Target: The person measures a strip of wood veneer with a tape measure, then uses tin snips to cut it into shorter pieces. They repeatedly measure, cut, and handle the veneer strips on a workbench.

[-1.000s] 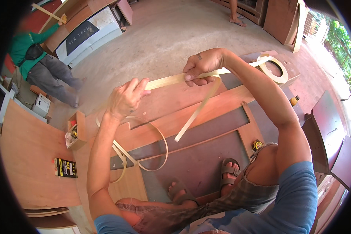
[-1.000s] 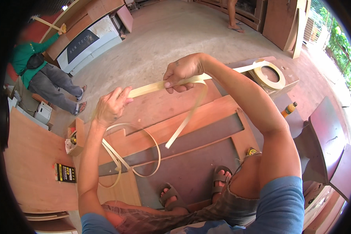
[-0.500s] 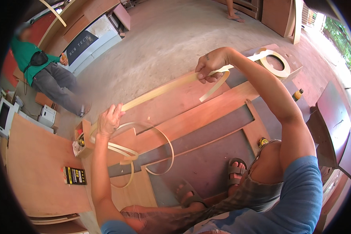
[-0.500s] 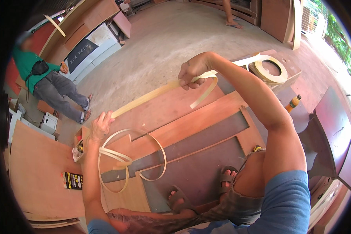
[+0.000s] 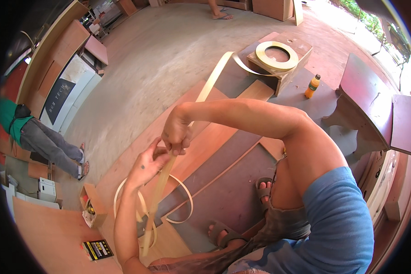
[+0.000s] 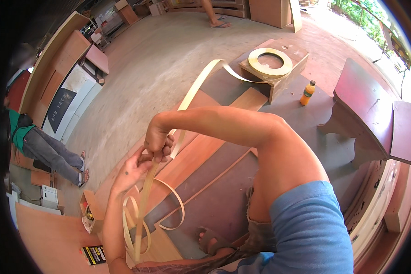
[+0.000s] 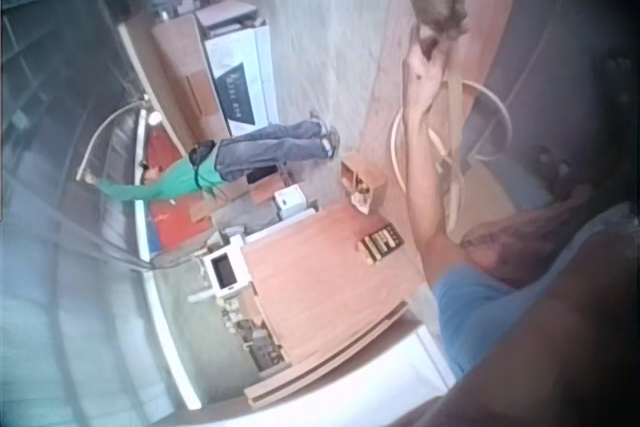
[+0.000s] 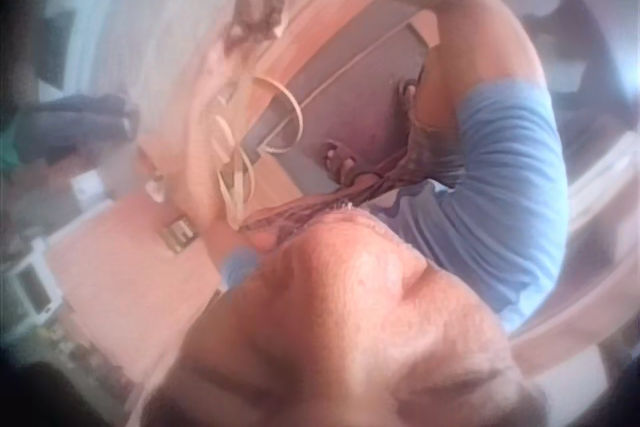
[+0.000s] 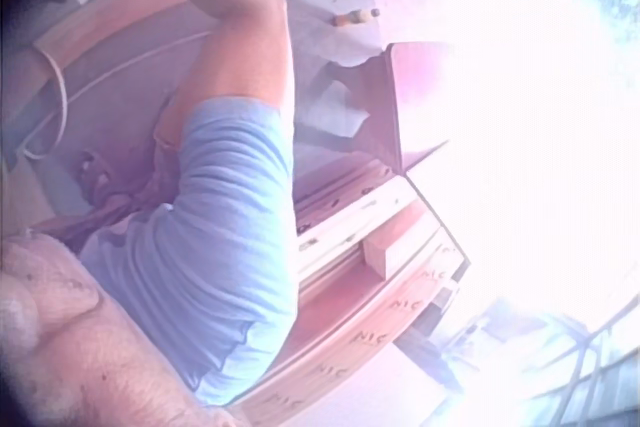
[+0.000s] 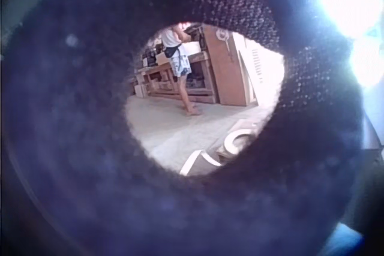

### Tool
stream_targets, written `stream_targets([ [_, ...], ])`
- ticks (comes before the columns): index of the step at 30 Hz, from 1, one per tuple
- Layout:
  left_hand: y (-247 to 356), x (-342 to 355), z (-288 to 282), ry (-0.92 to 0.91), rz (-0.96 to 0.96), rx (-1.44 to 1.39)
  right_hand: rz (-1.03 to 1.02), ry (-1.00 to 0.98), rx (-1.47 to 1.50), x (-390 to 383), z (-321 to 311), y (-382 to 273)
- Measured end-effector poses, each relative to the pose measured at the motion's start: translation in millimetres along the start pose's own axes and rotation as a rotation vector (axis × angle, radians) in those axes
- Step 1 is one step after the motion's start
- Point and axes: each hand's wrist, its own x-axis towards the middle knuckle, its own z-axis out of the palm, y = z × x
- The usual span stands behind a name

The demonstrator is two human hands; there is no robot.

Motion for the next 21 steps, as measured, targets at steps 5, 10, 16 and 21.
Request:
stream_targets([
  [5,26,-10,37,0.026,-0.040,0.031,0.027,-0.031,0.036,-9,4,6],
  [10,22,-10,44,-0.071,-0.277,-0.374,-0.026,-0.075,0.050,-14,10,13],
  [16,26,-7,34,-0.010,-0.311,-0.575,-0.055,-0.009,0.106,-26,2,9],
  [21,29,-6,31,-0.002,-0.350,-0.637,-0.042,-0.032,0.113,-35,-5,18],
])
